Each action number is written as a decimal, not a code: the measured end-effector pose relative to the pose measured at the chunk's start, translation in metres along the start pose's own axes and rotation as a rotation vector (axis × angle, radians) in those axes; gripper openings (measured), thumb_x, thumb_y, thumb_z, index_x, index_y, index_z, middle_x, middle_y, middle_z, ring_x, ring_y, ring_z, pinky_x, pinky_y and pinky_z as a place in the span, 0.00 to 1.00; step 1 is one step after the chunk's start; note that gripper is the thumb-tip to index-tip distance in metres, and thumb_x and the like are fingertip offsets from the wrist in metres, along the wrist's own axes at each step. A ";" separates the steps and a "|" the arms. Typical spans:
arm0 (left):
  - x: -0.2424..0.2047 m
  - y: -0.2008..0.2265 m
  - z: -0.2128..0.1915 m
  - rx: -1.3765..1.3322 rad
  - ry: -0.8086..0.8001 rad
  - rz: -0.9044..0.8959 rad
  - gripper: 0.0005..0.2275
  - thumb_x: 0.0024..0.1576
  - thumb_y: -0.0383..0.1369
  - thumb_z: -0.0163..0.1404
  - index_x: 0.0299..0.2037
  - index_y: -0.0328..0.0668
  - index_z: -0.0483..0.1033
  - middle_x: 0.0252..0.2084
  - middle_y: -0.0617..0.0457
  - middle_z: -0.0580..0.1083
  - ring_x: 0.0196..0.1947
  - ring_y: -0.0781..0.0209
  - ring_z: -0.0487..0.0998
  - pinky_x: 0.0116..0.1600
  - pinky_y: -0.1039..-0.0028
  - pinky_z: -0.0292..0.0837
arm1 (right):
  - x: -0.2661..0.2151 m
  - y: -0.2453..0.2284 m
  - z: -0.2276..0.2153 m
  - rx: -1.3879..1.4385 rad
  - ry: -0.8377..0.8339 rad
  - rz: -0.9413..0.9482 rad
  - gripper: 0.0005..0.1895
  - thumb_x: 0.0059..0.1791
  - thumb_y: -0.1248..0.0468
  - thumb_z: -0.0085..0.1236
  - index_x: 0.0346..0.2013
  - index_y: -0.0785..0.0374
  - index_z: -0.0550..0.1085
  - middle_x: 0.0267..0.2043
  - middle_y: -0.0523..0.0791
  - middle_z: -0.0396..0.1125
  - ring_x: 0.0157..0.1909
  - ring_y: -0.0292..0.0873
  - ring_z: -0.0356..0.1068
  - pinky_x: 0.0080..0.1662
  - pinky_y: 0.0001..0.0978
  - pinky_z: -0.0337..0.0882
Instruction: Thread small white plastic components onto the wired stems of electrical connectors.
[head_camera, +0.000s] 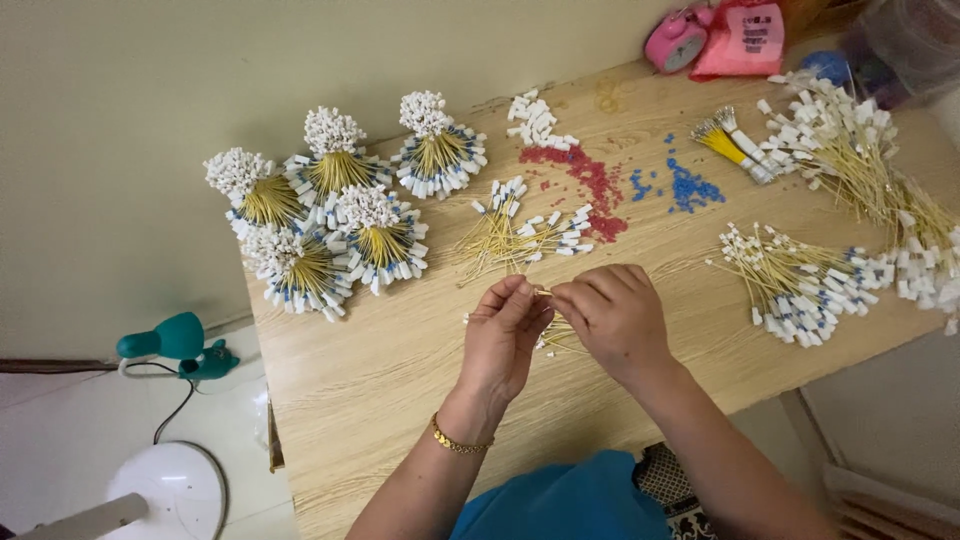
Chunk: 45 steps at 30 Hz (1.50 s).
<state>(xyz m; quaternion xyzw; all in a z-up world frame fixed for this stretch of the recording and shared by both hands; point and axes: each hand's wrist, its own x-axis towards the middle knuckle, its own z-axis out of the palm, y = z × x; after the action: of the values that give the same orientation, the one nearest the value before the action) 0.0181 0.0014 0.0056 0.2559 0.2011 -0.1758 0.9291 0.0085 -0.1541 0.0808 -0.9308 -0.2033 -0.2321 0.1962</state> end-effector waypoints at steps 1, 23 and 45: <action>-0.003 0.001 0.002 0.001 -0.001 -0.002 0.08 0.61 0.26 0.53 0.48 0.39 0.72 0.38 0.51 0.77 0.39 0.59 0.80 0.51 0.66 0.79 | -0.001 0.001 -0.001 -0.002 0.001 0.002 0.08 0.45 0.60 0.68 0.36 0.58 0.79 0.35 0.41 0.72 0.41 0.45 0.71 0.46 0.41 0.68; -0.002 0.000 -0.007 0.276 -0.034 0.182 0.06 0.62 0.28 0.53 0.45 0.32 0.77 0.37 0.48 0.79 0.37 0.60 0.80 0.48 0.68 0.80 | 0.006 -0.015 -0.045 0.381 -0.194 0.429 0.07 0.51 0.61 0.59 0.38 0.62 0.75 0.37 0.44 0.72 0.38 0.43 0.73 0.42 0.38 0.72; -0.026 0.001 0.010 0.168 -0.219 0.093 0.06 0.66 0.26 0.47 0.47 0.34 0.76 0.40 0.49 0.78 0.42 0.60 0.79 0.55 0.66 0.78 | 0.005 -0.019 -0.034 0.367 -0.223 0.398 0.06 0.49 0.62 0.61 0.34 0.63 0.77 0.32 0.43 0.74 0.35 0.43 0.73 0.42 0.37 0.71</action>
<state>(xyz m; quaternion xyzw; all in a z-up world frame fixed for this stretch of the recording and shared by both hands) -0.0012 0.0025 0.0258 0.3212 0.0710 -0.1759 0.9278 -0.0081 -0.1526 0.1159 -0.9210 -0.0757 -0.0444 0.3796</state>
